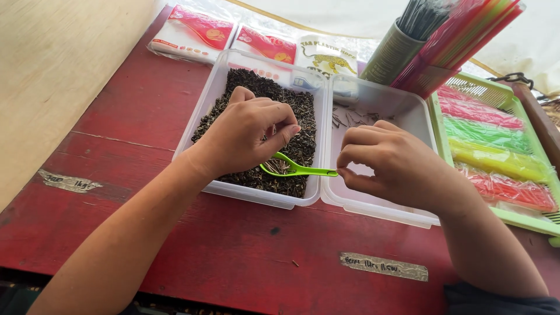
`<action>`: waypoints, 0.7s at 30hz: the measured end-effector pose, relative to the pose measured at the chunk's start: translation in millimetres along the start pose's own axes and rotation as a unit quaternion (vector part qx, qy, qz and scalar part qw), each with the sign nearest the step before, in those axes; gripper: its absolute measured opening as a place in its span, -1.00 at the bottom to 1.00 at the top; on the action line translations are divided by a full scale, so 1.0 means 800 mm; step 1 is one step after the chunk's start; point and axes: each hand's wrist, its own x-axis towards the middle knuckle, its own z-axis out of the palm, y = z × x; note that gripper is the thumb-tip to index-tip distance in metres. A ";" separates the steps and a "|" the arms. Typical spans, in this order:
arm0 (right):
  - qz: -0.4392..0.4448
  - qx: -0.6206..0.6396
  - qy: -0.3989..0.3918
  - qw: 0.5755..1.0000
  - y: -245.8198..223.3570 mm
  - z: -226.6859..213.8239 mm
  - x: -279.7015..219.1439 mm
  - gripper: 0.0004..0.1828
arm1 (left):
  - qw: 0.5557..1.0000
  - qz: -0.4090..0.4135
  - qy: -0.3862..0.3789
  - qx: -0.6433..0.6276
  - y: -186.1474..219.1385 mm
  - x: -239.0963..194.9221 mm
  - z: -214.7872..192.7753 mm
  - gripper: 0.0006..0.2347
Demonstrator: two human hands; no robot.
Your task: The person sorts through a container of dried herbs, picking out small twigs and debris by hand and placing them into a separate container. They also use a green plastic spoon to scoop and move the herbs within the container.
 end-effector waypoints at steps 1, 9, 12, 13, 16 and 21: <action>-0.001 0.000 0.000 1.000 0.000 0.000 0.000 -0.91 | 1.000 -0.001 0.001 0.000 0.000 0.000 0.000 -0.86; 0.005 0.007 0.015 1.000 -0.005 -0.009 0.004 -0.93 | 1.000 0.012 0.010 0.013 -0.002 0.002 -0.006 -0.86; 0.018 0.031 0.020 0.999 0.004 -0.014 0.007 -0.96 | 1.000 0.005 0.016 0.017 -0.010 0.009 -0.015 -0.87; 0.017 0.032 0.025 0.999 0.014 -0.013 0.014 -0.96 | 1.000 0.007 0.013 0.022 -0.021 0.015 -0.017 -0.87; 0.010 0.032 -0.002 0.999 0.048 0.001 0.034 -0.95 | 0.998 -0.026 -0.064 0.001 -0.052 0.030 -0.008 -0.81; 0.062 -0.015 -0.033 0.997 0.136 0.048 0.092 -0.76 | 0.955 -0.034 -0.180 0.232 -0.094 0.069 0.017 -0.85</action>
